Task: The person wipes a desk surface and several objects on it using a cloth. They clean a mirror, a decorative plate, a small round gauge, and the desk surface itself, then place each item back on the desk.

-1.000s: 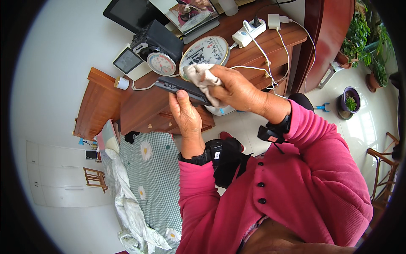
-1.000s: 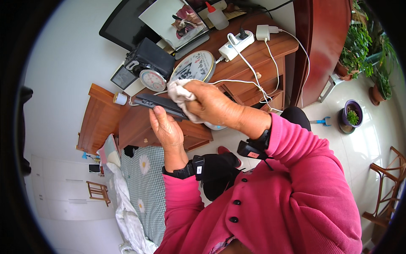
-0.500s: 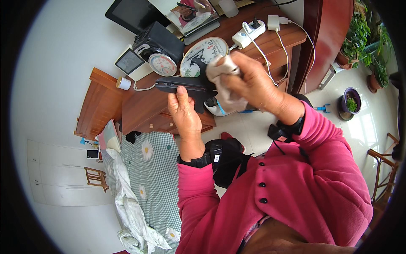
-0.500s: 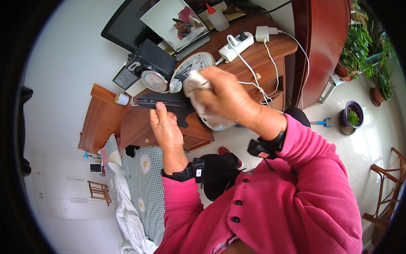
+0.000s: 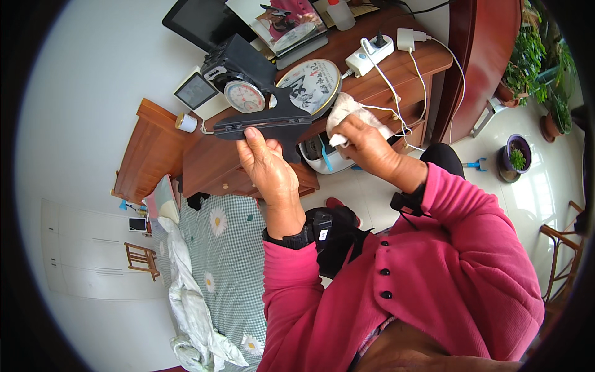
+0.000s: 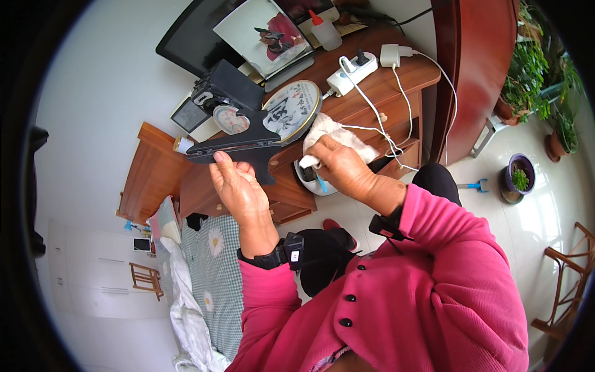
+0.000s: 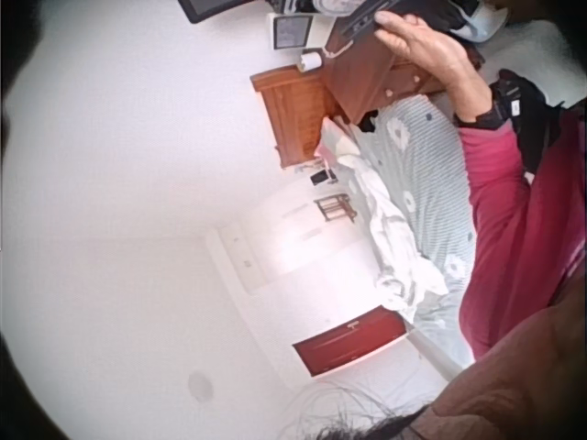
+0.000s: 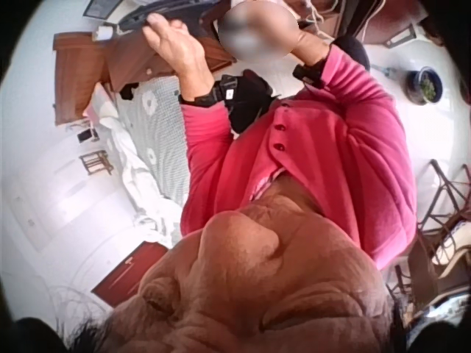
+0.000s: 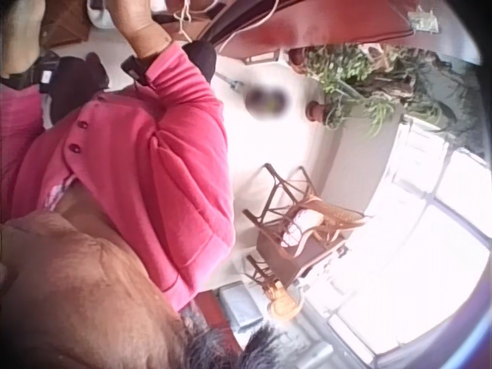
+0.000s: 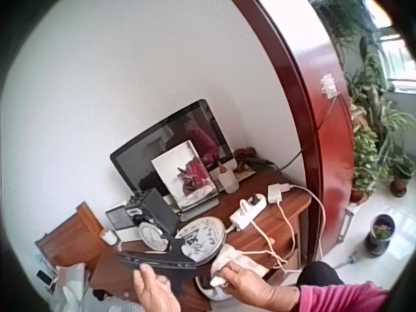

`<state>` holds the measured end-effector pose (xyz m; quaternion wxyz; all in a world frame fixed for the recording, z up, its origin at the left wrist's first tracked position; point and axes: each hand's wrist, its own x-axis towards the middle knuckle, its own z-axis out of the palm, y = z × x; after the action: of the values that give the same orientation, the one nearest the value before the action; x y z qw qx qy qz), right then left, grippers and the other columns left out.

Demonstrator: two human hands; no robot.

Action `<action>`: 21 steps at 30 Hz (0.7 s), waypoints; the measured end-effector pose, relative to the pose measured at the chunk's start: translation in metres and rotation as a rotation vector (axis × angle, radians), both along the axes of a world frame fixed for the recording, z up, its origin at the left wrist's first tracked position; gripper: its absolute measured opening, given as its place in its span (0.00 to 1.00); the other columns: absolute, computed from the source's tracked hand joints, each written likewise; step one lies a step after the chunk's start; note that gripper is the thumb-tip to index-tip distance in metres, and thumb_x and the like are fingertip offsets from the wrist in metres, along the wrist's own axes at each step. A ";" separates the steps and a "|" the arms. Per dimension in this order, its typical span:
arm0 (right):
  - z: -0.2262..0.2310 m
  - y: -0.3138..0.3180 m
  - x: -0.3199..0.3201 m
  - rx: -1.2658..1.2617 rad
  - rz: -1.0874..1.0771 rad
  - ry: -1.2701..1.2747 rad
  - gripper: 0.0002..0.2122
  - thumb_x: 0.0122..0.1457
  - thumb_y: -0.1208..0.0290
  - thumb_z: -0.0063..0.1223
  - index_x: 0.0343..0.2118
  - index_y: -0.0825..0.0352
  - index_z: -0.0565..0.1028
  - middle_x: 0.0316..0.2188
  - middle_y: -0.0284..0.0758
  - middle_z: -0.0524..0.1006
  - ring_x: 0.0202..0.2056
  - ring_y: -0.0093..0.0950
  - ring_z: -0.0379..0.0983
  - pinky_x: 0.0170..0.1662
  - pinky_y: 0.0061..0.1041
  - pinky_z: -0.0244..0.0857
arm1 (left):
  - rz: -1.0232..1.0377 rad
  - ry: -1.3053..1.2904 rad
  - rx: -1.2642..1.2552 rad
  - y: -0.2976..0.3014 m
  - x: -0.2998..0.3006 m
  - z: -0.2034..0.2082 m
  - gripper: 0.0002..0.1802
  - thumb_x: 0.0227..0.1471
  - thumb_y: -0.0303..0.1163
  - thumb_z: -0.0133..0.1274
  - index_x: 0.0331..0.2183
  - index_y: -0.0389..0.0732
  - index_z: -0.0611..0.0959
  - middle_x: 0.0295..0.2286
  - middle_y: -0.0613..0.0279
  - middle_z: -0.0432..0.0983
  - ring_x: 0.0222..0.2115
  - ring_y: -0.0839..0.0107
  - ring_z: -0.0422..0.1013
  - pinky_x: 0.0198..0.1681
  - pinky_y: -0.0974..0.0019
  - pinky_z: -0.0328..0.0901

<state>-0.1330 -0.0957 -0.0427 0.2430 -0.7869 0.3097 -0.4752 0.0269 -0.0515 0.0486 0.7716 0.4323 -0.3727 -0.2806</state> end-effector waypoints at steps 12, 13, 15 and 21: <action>0.041 0.010 0.029 -0.319 0.144 -0.308 0.17 0.41 0.80 0.59 0.38 0.65 0.73 0.33 0.36 0.72 0.35 0.38 0.72 0.37 0.31 0.70 | -0.189 0.160 -0.084 0.004 -0.023 -0.011 0.22 0.63 0.45 0.48 0.50 0.40 0.70 0.44 0.58 0.73 0.41 0.69 0.70 0.47 0.65 0.67; 0.030 0.013 0.027 -0.293 0.157 -0.203 0.16 0.42 0.78 0.59 0.37 0.65 0.73 0.32 0.36 0.72 0.35 0.37 0.73 0.37 0.31 0.70 | -0.167 0.174 -0.029 0.005 -0.020 -0.010 0.20 0.62 0.46 0.48 0.48 0.42 0.70 0.40 0.61 0.72 0.37 0.71 0.69 0.44 0.66 0.66; 0.010 0.021 0.029 -0.293 0.171 -0.124 0.15 0.44 0.75 0.60 0.37 0.64 0.73 0.32 0.35 0.71 0.36 0.36 0.73 0.37 0.30 0.71 | -0.091 0.213 0.006 0.002 -0.015 -0.008 0.18 0.62 0.48 0.49 0.44 0.45 0.71 0.34 0.66 0.69 0.32 0.74 0.65 0.40 0.68 0.63; -0.022 0.010 0.003 0.091 0.250 -0.052 0.15 0.47 0.82 0.58 0.40 0.66 0.74 0.32 0.37 0.72 0.34 0.36 0.76 0.36 0.30 0.73 | -0.076 0.226 -0.028 0.002 -0.002 0.001 0.15 0.61 0.49 0.50 0.39 0.49 0.70 0.29 0.71 0.62 0.28 0.77 0.59 0.33 0.70 0.57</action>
<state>-0.1302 -0.0861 -0.0648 0.3440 -0.7948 0.2241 -0.4470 0.0247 -0.0495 0.0498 0.8035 0.3728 -0.3034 -0.3513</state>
